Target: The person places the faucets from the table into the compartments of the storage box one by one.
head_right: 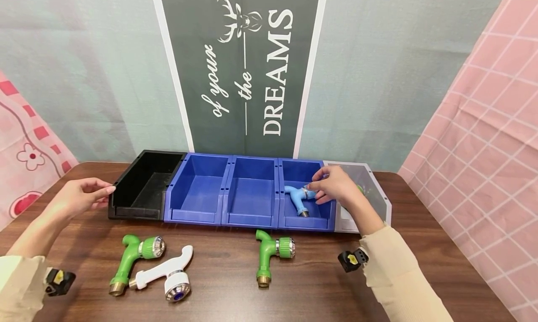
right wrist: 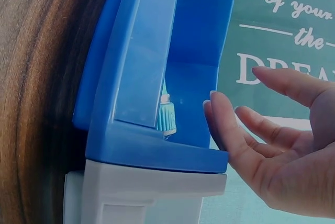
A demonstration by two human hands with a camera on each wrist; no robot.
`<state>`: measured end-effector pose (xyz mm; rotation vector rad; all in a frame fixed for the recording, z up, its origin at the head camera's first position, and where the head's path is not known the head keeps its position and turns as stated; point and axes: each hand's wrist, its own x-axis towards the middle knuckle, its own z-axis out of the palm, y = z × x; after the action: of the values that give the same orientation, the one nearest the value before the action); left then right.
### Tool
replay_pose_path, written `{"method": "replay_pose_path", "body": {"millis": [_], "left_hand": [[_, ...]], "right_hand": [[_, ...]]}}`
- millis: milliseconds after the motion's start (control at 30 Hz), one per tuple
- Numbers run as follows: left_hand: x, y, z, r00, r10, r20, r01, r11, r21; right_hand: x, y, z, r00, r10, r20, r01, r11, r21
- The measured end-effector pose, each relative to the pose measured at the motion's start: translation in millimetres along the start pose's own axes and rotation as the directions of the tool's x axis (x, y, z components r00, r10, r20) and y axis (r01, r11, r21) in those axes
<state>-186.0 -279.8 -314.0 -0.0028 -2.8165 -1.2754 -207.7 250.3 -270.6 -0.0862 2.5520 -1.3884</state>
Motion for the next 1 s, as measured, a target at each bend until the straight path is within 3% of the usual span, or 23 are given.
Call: {"method": "replay_pose_path", "body": {"millis": [1000], "left_hand": [[0.4, -0.8, 0.4, 1.000, 0.023, -0.006, -0.023, 0.999, -0.022]], "right_hand": [[-21.5, 5.2, 5.3, 0.996, -0.046, 0.075, 0.038, 0.995, 0.096]]}}
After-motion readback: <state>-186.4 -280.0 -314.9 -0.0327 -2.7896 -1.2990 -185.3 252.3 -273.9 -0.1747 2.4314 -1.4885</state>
